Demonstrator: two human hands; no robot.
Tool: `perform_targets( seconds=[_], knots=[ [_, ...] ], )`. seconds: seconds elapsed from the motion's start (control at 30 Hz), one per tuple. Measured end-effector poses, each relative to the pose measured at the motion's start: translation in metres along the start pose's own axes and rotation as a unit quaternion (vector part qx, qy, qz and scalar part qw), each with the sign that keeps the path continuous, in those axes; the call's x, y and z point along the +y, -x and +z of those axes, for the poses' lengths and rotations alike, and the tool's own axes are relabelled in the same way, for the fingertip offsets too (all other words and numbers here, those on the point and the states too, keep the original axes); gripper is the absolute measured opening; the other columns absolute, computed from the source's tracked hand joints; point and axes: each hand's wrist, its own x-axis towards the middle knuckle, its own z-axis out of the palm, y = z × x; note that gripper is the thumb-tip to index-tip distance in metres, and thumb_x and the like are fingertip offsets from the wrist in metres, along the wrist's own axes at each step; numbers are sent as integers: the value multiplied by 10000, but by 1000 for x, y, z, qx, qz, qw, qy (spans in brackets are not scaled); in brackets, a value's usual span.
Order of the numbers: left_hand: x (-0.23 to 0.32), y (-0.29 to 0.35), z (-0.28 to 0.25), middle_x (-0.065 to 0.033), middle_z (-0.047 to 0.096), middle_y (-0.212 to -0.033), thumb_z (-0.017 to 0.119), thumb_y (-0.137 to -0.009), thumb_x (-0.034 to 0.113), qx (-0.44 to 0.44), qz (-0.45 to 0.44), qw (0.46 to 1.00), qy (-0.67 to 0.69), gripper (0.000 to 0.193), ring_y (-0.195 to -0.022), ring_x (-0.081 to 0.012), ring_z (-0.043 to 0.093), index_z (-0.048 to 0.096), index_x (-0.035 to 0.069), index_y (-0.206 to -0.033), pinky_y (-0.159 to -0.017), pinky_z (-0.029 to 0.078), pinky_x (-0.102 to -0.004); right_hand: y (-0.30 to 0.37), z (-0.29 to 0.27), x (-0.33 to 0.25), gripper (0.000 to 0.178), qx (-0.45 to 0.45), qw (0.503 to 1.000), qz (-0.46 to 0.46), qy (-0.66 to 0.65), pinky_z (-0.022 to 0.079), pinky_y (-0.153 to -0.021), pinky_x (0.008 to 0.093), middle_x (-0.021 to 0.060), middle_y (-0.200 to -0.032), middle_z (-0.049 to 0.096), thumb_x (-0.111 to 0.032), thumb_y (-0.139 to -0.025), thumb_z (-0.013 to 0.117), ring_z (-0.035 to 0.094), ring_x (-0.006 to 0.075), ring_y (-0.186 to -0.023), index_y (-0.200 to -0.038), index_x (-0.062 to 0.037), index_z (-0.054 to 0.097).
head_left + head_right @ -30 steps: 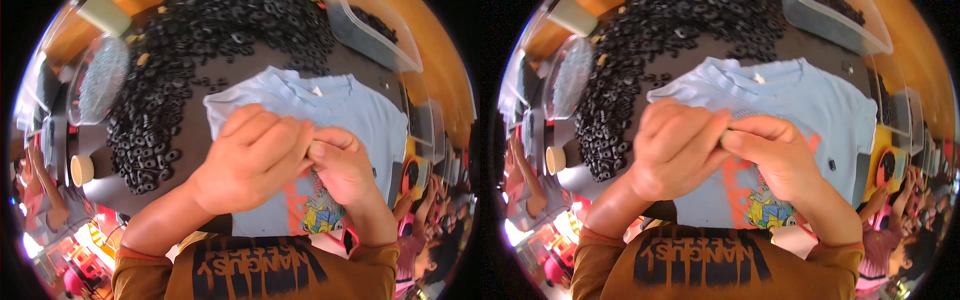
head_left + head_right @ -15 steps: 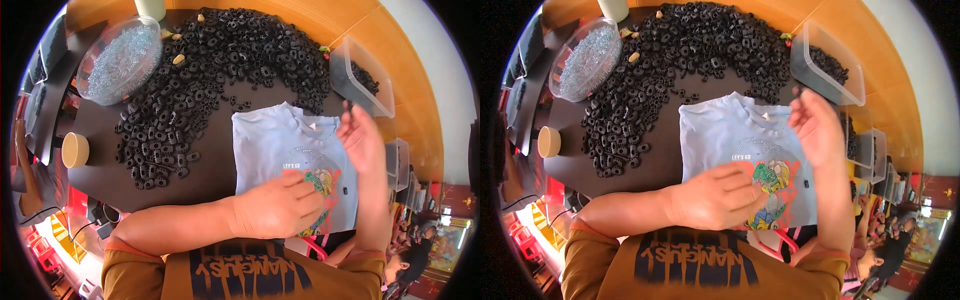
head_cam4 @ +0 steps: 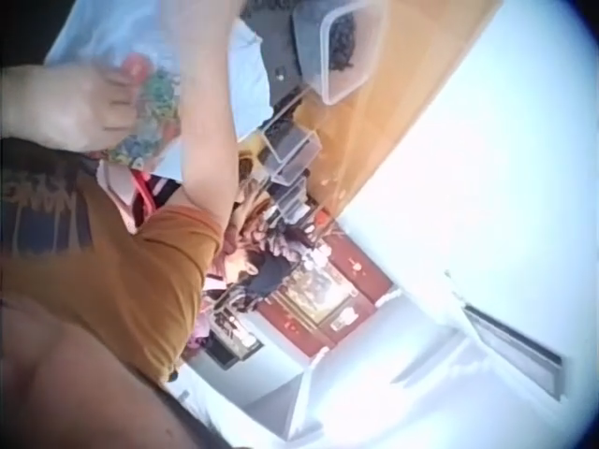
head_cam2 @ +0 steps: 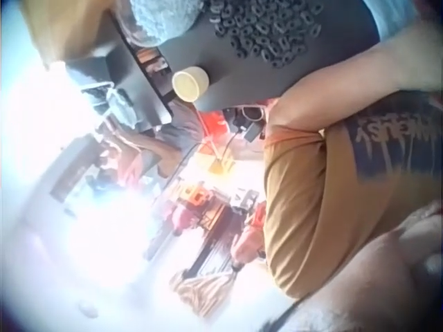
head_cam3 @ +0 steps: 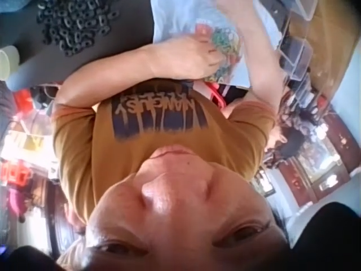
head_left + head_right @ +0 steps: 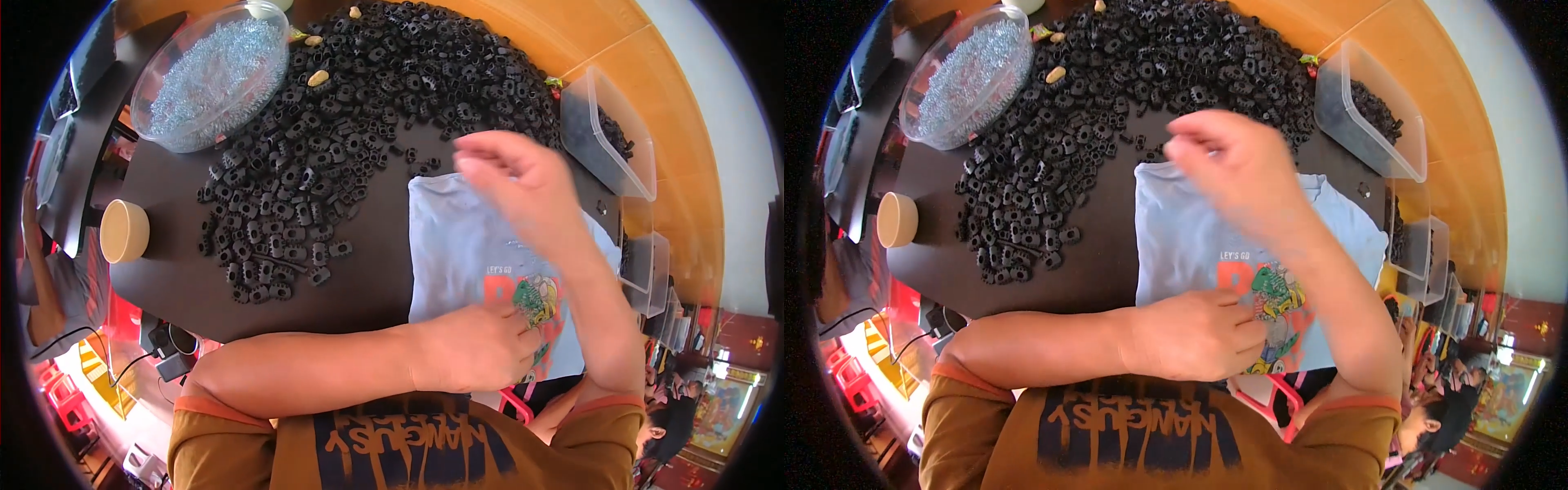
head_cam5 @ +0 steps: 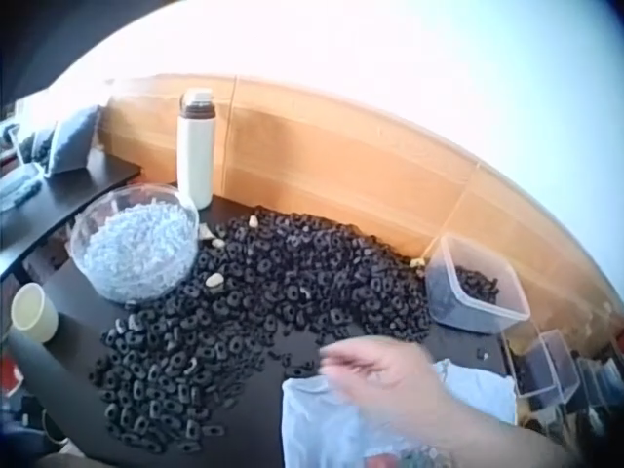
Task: Assembling small plastic housings with metal rings or springs on a workshop table.
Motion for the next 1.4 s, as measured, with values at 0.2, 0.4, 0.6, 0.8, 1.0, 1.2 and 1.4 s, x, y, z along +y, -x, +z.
perform_targets(
  seconds=[0.2, 0.4, 0.6, 0.8, 1.0, 1.2, 1.4],
  knots=[
    [3, 2, 6, -41, 496, -770, 563, -652, 209, -29, -21, 999, -12, 137, -725, -183, 523, 573, 75, -677, -638, 422, -293, -19, 34, 12, 213, 13, 947, -218, 236, 481, -741, 372, 106, -931, 619, -100, -777, 627, 588, 296, -861, -976, -25, 637],
    [6, 6, 7, -37, 528, -760, 569, -681, 194, -71, -40, 996, 24, 119, -725, -181, 540, 613, 84, -676, -645, 420, -292, -18, 41, 20, 224, -19, 931, -216, 293, 471, -771, 378, 91, -954, 595, -55, -759, 614, 560, 288, -903, -980, -19, 624],
    [11, 10, 15, -67, 569, -791, 564, -689, 180, -92, -84, 991, 49, 169, -775, -212, 572, 642, 30, -687, -701, 439, -320, -17, 50, 12, 232, 13, 893, -295, 339, 483, -727, 370, 93, -879, 589, -17, -669, 628, 567, 280, -820, -901, -35, 625],
    [13, 10, 22, -135, 596, -863, 553, -698, 171, -58, -114, 989, 78, 233, -919, -301, 565, 658, -27, -762, -871, 425, -396, -13, 79, 2, 99, -44, 905, -328, 268, 464, -635, 375, 70, -735, 499, -70, -689, 633, 532, 262, -705, -717, -50, 540],
    [13, 11, 25, -137, 595, -860, 553, -707, 176, -101, -113, 985, 88, 229, -926, -298, 563, 660, -20, -753, -922, 384, -430, -13, 80, 7, 84, -65, 919, -284, 265, 465, -630, 398, 89, -742, 503, -63, -697, 614, 546, 288, -727, -704, -46, 532],
    [12, 7, 15, -150, 605, -904, 549, -718, 168, -177, -128, 966, 137, 243, -973, -297, 554, 663, -29, -803, -959, 357, -413, -8, 69, 5, 88, -88, 937, -222, 254, 467, -638, 398, 91, -755, 512, -92, -717, 632, 553, 294, -748, -746, -50, 561],
    [14, 10, 27, -160, 616, -940, 550, -715, 162, -150, -134, 974, 102, 238, -1030, -291, 542, 688, -8, -809, -968, 346, -416, -7, 76, 0, 106, -102, 930, -250, 248, 465, -638, 398, 93, -761, 510, -105, -718, 643, 553, 292, -755, -723, -49, 553]
  ],
)
